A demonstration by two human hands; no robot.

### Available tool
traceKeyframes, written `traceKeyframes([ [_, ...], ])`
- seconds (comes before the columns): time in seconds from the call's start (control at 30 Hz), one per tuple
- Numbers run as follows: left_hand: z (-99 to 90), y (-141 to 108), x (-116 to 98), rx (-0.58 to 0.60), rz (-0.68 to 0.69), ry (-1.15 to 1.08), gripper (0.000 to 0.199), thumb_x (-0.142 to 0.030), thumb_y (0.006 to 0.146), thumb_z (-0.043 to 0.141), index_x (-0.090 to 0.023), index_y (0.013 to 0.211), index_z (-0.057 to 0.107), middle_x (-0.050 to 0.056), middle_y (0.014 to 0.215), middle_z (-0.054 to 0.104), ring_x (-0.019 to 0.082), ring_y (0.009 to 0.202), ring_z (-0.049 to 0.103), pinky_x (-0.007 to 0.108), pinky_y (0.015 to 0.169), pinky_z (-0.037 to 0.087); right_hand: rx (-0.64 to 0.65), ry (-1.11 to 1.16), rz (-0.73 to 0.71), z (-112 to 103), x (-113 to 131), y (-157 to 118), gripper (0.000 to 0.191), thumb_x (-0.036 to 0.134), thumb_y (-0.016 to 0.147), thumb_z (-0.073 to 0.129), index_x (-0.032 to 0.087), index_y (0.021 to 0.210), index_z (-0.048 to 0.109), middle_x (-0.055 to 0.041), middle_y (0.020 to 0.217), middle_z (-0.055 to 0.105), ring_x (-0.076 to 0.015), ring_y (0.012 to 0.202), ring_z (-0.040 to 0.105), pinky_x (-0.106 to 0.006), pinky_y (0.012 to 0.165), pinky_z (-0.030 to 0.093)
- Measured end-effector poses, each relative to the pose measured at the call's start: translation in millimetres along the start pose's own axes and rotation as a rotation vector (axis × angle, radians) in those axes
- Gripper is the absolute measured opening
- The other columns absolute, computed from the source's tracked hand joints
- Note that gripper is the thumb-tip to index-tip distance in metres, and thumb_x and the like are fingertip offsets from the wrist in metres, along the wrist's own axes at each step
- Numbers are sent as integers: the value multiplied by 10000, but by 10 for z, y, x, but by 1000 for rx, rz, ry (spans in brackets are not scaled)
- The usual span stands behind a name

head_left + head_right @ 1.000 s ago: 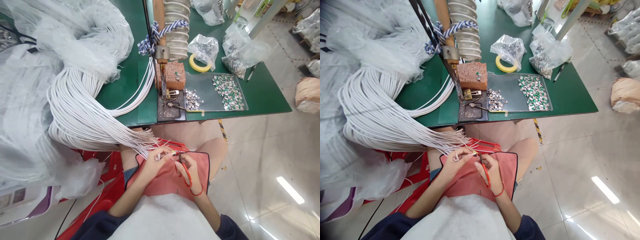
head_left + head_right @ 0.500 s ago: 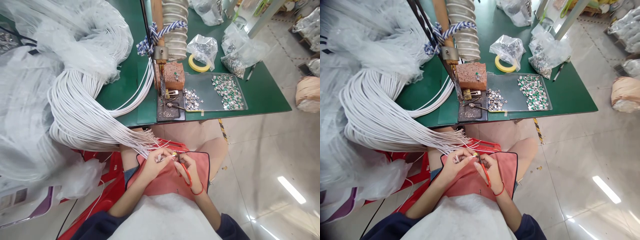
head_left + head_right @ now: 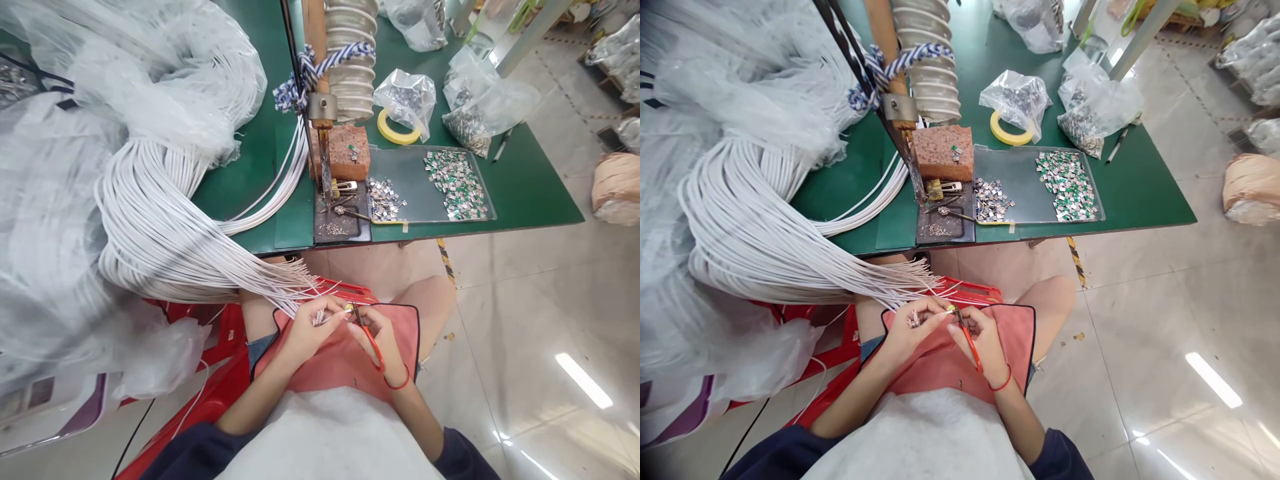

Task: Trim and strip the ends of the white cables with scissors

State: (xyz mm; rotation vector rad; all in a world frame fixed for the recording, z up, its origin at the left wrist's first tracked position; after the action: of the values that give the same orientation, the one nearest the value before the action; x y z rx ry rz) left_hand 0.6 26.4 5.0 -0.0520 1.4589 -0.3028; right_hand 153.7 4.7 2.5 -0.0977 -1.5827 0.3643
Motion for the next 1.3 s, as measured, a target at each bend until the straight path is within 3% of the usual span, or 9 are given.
traceKeyframes([
  [0.37,-15,-16,-7,-13,10,34,99,-175,772,647,-161,675,662,61,808,708,179,770,655,276,730,498,-40,-73,-2,-22,-13,-6,174,295,775,677,174,687,588,22,591,512,-107,532,413,-226,487,365],
  [0.77,-15,-11,10,-18,10,58,116,-217,780,667,-161,679,659,62,799,706,177,760,646,277,735,492,7,-14,-6,-17,19,4,184,343,782,689,178,764,609,-6,694,580,-139,626,497,-242,570,437],
  [1.13,5,-24,0,-18,18,58,132,-234,777,662,-163,666,664,69,793,718,185,756,655,281,726,500,-24,-50,27,-14,12,-1,318,423,752,718,173,642,555,26,579,485,-99,511,380,-224,461,327],
  [1.3,-8,-2,42,-53,-5,53,141,-279,772,680,-165,689,685,73,799,727,200,787,662,290,749,506,-70,-69,70,-20,-21,-35,398,476,824,638,186,590,499,52,470,402,-81,421,328,-222,398,254],
])
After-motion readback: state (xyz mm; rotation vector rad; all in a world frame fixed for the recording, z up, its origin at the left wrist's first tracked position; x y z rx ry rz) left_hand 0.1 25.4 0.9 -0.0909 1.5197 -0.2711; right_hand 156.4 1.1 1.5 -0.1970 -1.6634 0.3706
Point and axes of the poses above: each hand's wrist, its own y-axis towards the middle knuckle, its own z-axis out of the palm, x = y × z, the point moved 2 cm from there along y, towards the middle knuckle
